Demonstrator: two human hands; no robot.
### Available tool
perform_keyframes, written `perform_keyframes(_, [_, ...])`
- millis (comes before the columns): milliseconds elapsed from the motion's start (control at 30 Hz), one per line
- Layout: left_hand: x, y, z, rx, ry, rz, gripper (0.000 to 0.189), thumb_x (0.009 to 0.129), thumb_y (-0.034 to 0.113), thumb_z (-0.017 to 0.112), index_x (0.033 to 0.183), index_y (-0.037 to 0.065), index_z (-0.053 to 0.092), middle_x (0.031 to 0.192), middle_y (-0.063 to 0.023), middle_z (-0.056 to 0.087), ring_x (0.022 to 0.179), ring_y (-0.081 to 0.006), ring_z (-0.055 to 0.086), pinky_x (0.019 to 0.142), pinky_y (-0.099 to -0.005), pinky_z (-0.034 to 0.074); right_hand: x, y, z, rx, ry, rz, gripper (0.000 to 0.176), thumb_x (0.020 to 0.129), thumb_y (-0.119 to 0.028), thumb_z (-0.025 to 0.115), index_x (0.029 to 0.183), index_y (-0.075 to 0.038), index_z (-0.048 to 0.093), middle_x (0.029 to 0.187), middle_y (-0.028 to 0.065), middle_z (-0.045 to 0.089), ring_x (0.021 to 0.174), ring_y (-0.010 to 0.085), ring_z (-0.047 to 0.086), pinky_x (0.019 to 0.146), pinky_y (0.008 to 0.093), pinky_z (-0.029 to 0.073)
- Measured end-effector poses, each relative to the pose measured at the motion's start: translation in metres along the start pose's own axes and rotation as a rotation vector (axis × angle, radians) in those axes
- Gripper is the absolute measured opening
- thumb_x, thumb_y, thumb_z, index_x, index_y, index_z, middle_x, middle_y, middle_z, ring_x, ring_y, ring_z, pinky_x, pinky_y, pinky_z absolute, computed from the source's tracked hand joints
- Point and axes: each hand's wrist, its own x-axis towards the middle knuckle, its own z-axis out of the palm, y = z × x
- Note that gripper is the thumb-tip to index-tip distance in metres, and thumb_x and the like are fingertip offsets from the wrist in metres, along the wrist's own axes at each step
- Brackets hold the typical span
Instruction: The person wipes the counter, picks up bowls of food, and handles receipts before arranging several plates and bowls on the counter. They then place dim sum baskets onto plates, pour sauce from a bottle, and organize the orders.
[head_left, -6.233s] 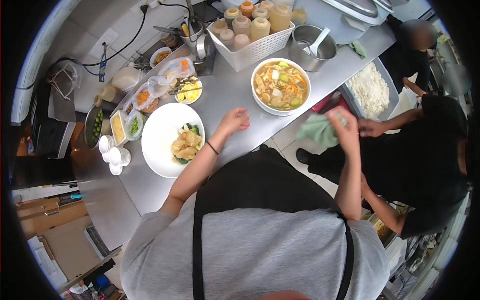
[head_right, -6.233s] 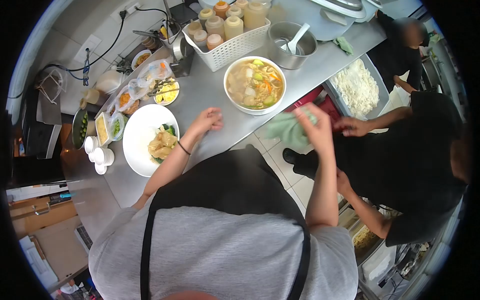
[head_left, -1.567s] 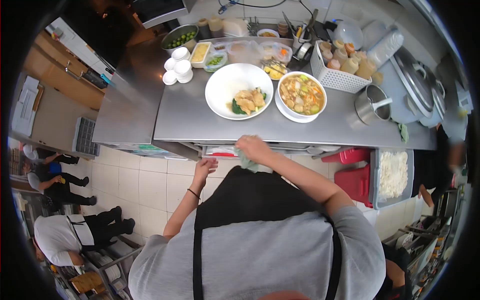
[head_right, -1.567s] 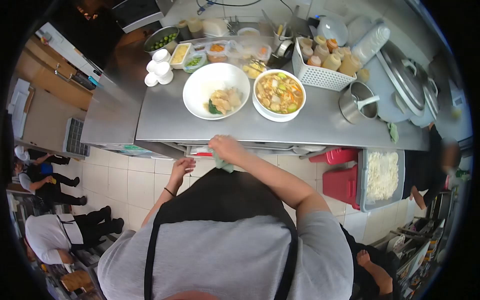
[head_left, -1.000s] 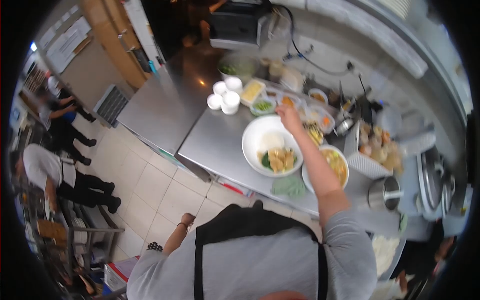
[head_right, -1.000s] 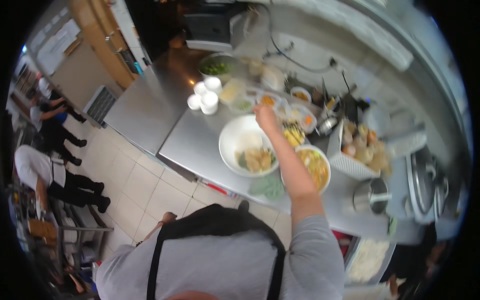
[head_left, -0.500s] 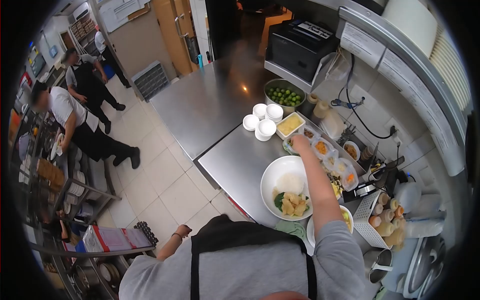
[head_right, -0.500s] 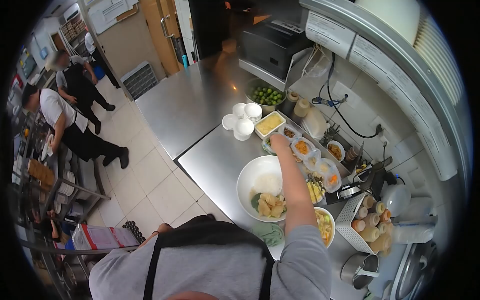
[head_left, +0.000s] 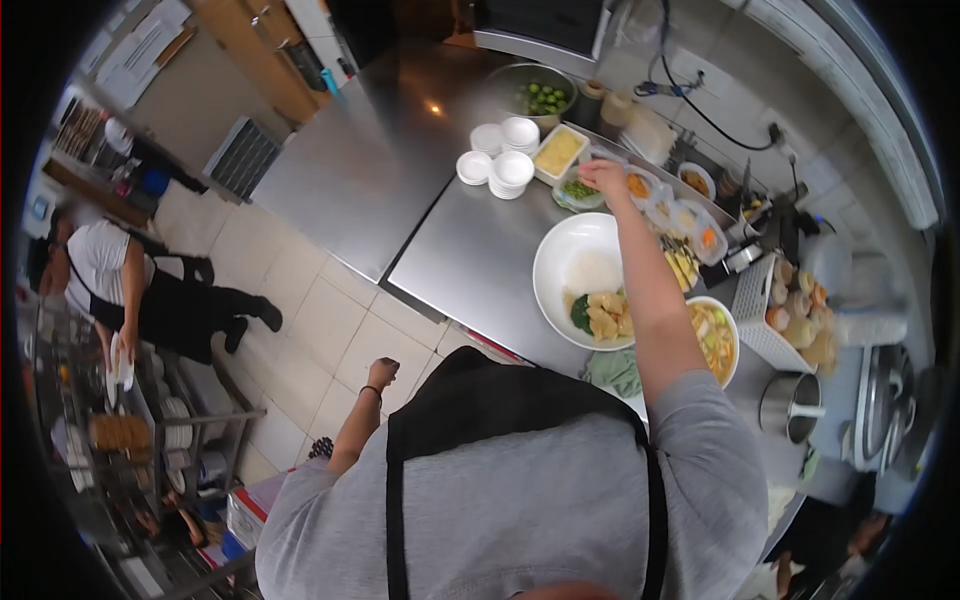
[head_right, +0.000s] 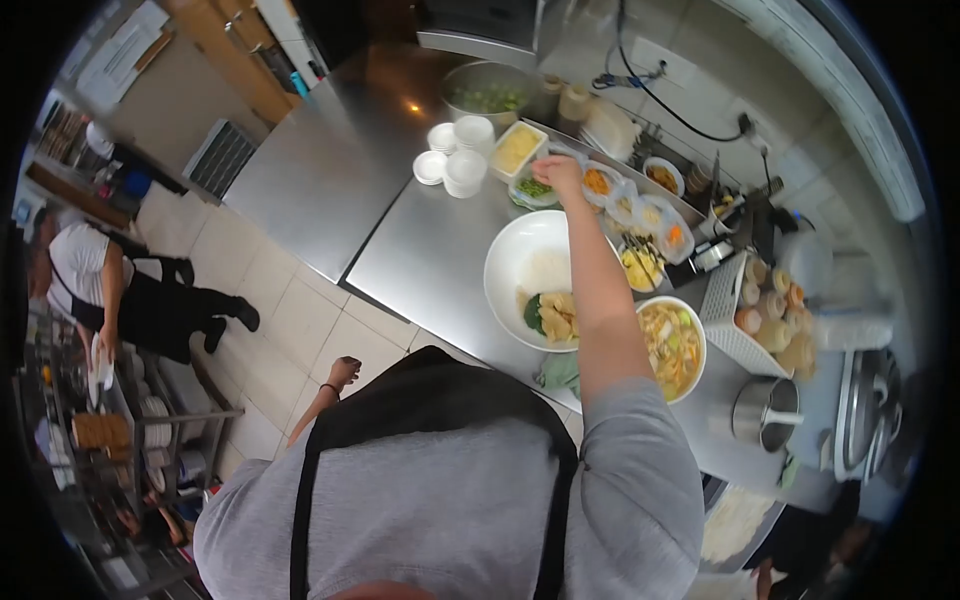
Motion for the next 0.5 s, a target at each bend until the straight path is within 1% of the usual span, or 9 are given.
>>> perform_keyframes(33, [0.003, 0.006, 0.000, -0.012, -0.019, -0.005, 0.016, 0.077, 0.020, 0.054, 0.083, 0.005, 0.058, 0.065, -0.0026, 0.056, 0.055, -0.0131, 0.054, 0.045, -0.0260, 0.042, -0.003, 0.002, -0.004, 0.494, -0.018, 0.049, 0.014, 0.078, -0.001, 0.056, 0.091, 0.003, 0.060, 0.084, 0.0109, 0.061, 0.079, 0.0190, 0.061, 0.070, 0.0254, 0.051])
perform_keyframes(67, [0.006, 0.009, 0.000, -0.024, -0.039, -0.010, 0.016, 0.078, 0.020, 0.054, 0.084, 0.006, 0.058, 0.065, -0.0023, 0.056, 0.056, -0.0126, 0.054, 0.046, -0.0258, 0.042, -0.010, -0.002, -0.008, 0.495, 0.010, 0.053, 0.014, 0.078, -0.001, 0.056, 0.091, 0.003, 0.060, 0.084, 0.0109, 0.061, 0.079, 0.0190, 0.061, 0.070, 0.0254, 0.051])
perform_keyframes(133, [0.022, -0.002, 0.010, 0.016, -0.029, 0.064, 0.023, 0.076, 0.024, 0.053, 0.076, 0.002, 0.060, 0.061, -0.0083, 0.060, 0.049, -0.0161, 0.058, 0.041, -0.0287, 0.046, -0.032, -0.016, -0.023, 0.847, 0.022, 0.064, 0.019, 0.078, 0.002, 0.056, 0.095, 0.009, 0.054, 0.091, 0.0133, 0.060, 0.082, 0.0228, 0.060, 0.076, 0.0241, 0.051])
perform_keyframes(167, [0.037, -0.013, 0.013, 0.234, -0.094, 0.221, 0.022, 0.077, 0.023, 0.052, 0.075, 0.002, 0.060, 0.061, -0.0078, 0.059, 0.049, -0.0159, 0.059, 0.040, -0.0285, 0.046, -0.041, -0.017, -0.035, 0.884, -0.008, 0.047, 0.022, 0.078, -0.001, 0.058, 0.098, 0.007, 0.054, 0.092, 0.0124, 0.059, 0.087, 0.0208, 0.059, 0.076, 0.0238, 0.050])
perform_keyframes(233, [0.003, 0.027, 0.012, 0.389, -0.109, 0.218, 0.020, 0.077, 0.020, 0.051, 0.072, 0.003, 0.059, 0.065, -0.0096, 0.061, 0.055, -0.0201, 0.061, 0.047, -0.0323, 0.049, -0.074, -0.021, -0.069, 0.863, 0.019, -0.002, 0.021, 0.078, 0.000, 0.057, 0.098, 0.006, 0.055, 0.092, 0.0125, 0.059, 0.087, 0.0202, 0.059, 0.075, 0.0236, 0.050])
perform_keyframes(333, [0.128, -0.053, 0.041, 1.097, -0.169, 1.106, 0.016, 0.074, 0.019, 0.052, 0.074, 0.005, 0.061, 0.070, -0.0126, 0.062, 0.063, -0.0257, 0.062, 0.058, -0.0367, 0.050, -0.157, -0.036, -0.123, 0.771, 0.143, -0.044, 0.018, 0.078, -0.002, 0.059, 0.095, 0.003, 0.058, 0.090, 0.0114, 0.061, 0.081, 0.0187, 0.060, 0.070, 0.0219, 0.050])
perform_keyframes(400, [0.141, -0.043, 0.045, 1.108, -0.212, 1.053, 0.015, 0.071, 0.018, 0.054, 0.075, 0.007, 0.062, 0.074, -0.0148, 0.062, 0.070, -0.0298, 0.061, 0.066, -0.0396, 0.049, -0.208, -0.028, -0.167, 0.304, 0.309, -0.093, 0.016, 0.077, -0.005, 0.061, 0.091, 0.003, 0.061, 0.085, 0.0092, 0.063, 0.073, 0.0174, 0.061, 0.068, 0.0213, 0.049])
perform_keyframes(467, [0.152, -0.026, 0.045, 0.876, -0.249, 0.802, 0.015, 0.073, 0.017, 0.053, 0.075, 0.005, 0.061, 0.070, -0.0123, 0.061, 0.063, -0.0265, 0.061, 0.057, -0.0380, 0.049, -0.254, -0.010, -0.204, -0.063, 0.424, 0.004, 0.017, 0.073, -0.009, 0.065, 0.086, 0.001, 0.064, 0.078, 0.0090, 0.064, 0.067, 0.0159, 0.060, 0.064, 0.0237, 0.048])
perform_keyframes(500, [0.088, 0.030, 0.027, 0.467, -0.241, 0.378, 0.016, 0.076, 0.018, 0.052, 0.075, 0.003, 0.059, 0.067, -0.0087, 0.060, 0.058, -0.0217, 0.060, 0.049, -0.0344, 0.048, -0.272, -0.003, -0.214, -0.066, 0.441, 0.017, 0.017, 0.073, -0.009, 0.065, 0.086, 0.001, 0.064, 0.078, 0.0090, 0.064, 0.067, 0.0159, 0.060, 0.064, 0.0237, 0.048])
